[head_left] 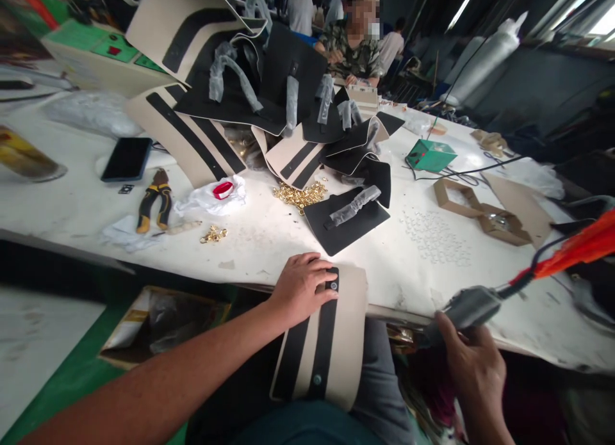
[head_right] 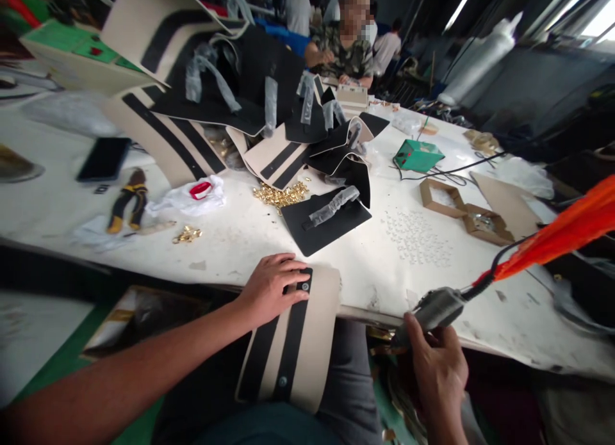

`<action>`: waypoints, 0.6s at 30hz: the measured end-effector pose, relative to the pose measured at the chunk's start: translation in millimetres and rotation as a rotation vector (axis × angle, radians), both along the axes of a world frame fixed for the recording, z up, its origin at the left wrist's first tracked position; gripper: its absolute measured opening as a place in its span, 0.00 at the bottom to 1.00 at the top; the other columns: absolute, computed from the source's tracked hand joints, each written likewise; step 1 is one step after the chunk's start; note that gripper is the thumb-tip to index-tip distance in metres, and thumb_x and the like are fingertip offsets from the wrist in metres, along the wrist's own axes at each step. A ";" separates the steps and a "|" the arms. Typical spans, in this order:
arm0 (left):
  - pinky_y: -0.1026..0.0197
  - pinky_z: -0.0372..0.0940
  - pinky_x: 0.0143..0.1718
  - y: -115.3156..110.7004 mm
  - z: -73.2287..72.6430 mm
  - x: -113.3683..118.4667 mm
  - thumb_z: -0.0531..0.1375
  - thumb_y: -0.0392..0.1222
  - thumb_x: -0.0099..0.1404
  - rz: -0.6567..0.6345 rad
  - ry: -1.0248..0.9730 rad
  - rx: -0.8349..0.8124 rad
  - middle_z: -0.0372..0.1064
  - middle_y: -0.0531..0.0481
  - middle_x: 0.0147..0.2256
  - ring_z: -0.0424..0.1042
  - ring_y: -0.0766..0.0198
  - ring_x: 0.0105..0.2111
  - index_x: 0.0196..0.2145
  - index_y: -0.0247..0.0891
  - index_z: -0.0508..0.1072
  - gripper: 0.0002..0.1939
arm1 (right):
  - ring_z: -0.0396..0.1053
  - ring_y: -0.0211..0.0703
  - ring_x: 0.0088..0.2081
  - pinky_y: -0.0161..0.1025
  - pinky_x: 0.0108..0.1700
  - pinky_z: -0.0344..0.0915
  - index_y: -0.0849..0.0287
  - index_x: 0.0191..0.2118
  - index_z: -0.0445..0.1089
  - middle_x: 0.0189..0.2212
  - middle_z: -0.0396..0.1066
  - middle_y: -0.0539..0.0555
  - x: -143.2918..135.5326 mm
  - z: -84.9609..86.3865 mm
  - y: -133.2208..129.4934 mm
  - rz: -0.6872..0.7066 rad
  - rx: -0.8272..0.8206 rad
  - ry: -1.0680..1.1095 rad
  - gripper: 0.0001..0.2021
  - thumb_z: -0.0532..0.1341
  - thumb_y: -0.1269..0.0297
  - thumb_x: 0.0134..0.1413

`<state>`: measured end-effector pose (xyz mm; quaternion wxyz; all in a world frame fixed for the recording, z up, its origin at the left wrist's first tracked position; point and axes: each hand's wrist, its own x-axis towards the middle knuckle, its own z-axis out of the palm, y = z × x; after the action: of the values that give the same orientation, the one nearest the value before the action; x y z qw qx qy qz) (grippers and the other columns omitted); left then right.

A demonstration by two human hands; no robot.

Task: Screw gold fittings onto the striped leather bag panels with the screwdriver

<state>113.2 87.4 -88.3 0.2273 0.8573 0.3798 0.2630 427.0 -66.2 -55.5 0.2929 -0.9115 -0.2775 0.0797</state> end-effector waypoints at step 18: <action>0.40 0.62 0.62 -1.8 -2.6 -3.7 0.72 0.53 0.67 -0.012 0.015 0.020 0.80 0.53 0.57 0.70 0.45 0.64 0.49 0.49 0.83 0.15 | 0.69 0.40 0.22 0.40 0.27 0.70 0.56 0.35 0.68 0.23 0.68 0.46 -146.8 38.5 108.3 0.636 0.914 0.612 0.14 0.73 0.57 0.61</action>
<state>109.5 85.6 -90.9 0.2173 0.8637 0.3739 0.2589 280.2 42.2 -17.0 0.6804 -0.5034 -0.4446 0.2933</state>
